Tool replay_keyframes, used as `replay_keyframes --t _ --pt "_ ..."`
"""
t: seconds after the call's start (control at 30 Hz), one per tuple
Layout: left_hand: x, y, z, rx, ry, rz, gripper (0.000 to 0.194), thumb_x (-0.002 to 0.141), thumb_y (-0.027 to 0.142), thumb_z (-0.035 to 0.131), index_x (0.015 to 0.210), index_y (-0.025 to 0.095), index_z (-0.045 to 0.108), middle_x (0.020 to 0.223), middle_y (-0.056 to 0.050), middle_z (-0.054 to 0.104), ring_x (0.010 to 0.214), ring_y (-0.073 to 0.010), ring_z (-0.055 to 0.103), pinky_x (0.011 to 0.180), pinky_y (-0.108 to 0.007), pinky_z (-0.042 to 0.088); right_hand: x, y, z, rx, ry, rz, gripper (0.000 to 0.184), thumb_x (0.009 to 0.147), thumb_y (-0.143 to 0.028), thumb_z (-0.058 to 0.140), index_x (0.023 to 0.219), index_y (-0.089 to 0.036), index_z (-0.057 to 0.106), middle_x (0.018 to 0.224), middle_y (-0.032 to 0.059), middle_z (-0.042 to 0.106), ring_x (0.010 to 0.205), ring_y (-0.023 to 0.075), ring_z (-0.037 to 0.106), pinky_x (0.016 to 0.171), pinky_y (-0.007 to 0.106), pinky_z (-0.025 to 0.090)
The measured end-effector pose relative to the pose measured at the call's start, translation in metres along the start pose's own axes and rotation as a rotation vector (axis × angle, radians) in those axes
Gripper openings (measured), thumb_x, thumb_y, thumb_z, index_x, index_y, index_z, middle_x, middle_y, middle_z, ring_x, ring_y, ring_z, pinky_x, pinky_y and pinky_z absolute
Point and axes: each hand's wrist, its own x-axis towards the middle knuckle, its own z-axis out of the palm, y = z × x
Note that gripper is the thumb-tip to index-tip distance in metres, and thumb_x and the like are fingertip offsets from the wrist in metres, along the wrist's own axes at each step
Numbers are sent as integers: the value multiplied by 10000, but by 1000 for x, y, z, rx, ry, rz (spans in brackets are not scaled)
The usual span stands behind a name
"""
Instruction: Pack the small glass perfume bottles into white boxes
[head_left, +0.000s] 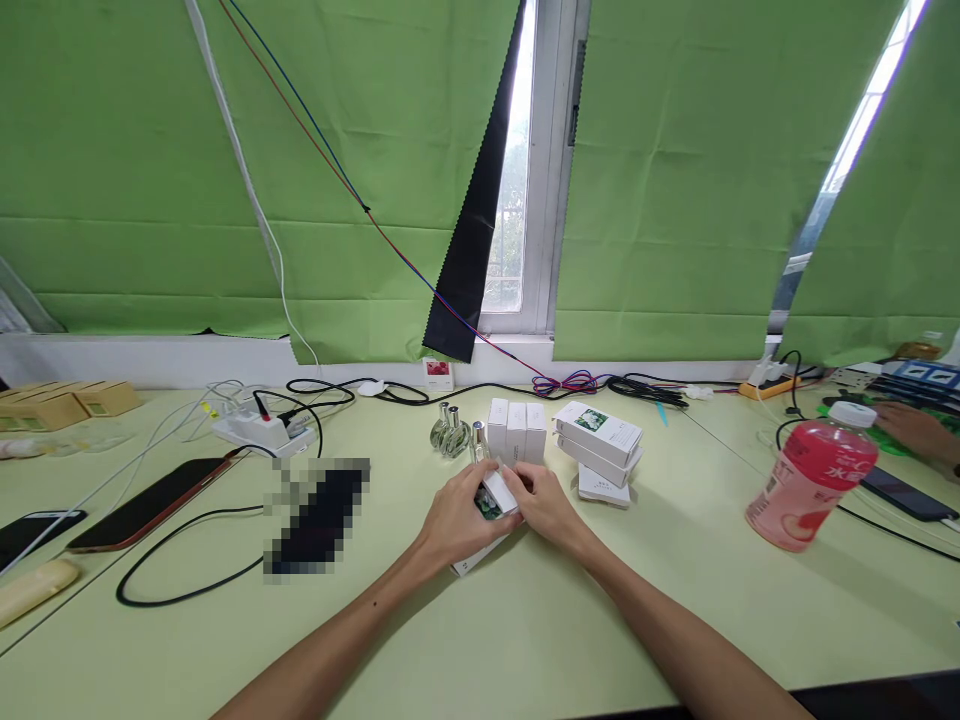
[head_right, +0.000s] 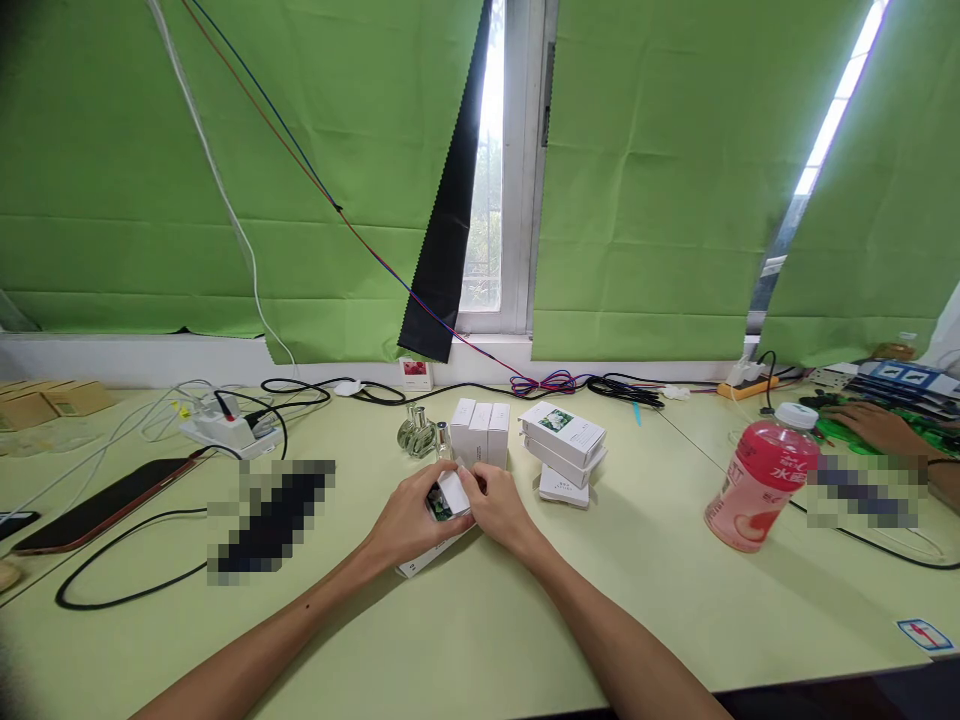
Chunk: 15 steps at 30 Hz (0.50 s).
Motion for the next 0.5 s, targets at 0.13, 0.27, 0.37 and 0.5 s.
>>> replay_keyframes --t 0.13,0.27,0.37,0.5 --pt "0 2 -1 11 0 -10 500 737 461 720 1173 256 588 1130 -36 711 1000 -266 682 785 -347 540 0 1 -1 11 3 -3 432 916 -506 435 609 -203 403 581 -26 411 575 127 369 532 265 260" --pt "0 3 -3 2 -5 -12 520 735 470 723 1182 246 581 1146 -39 708 1023 -270 675 804 -356 541 0 0 -2 17 -4 2 442 917 -500 431 597 -196 410 575 -24 382 568 123 343 529 270 243" --pt "0 3 -4 -9 -10 -1 515 741 464 720 1183 245 572 1145 -41 705 1016 -265 673 805 -355 536 0 -3 -2 18 -3 4 458 917 -513 430 587 -194 409 573 -24 367 565 120 329 528 270 241" --pt "0 4 -4 -15 -17 9 487 747 440 714 1168 246 565 1129 -38 705 1003 -259 670 807 -357 527 -1 -7 -3 22 -7 -1 467 912 -531 437 588 -195 414 572 -25 367 568 121 330 525 267 248"
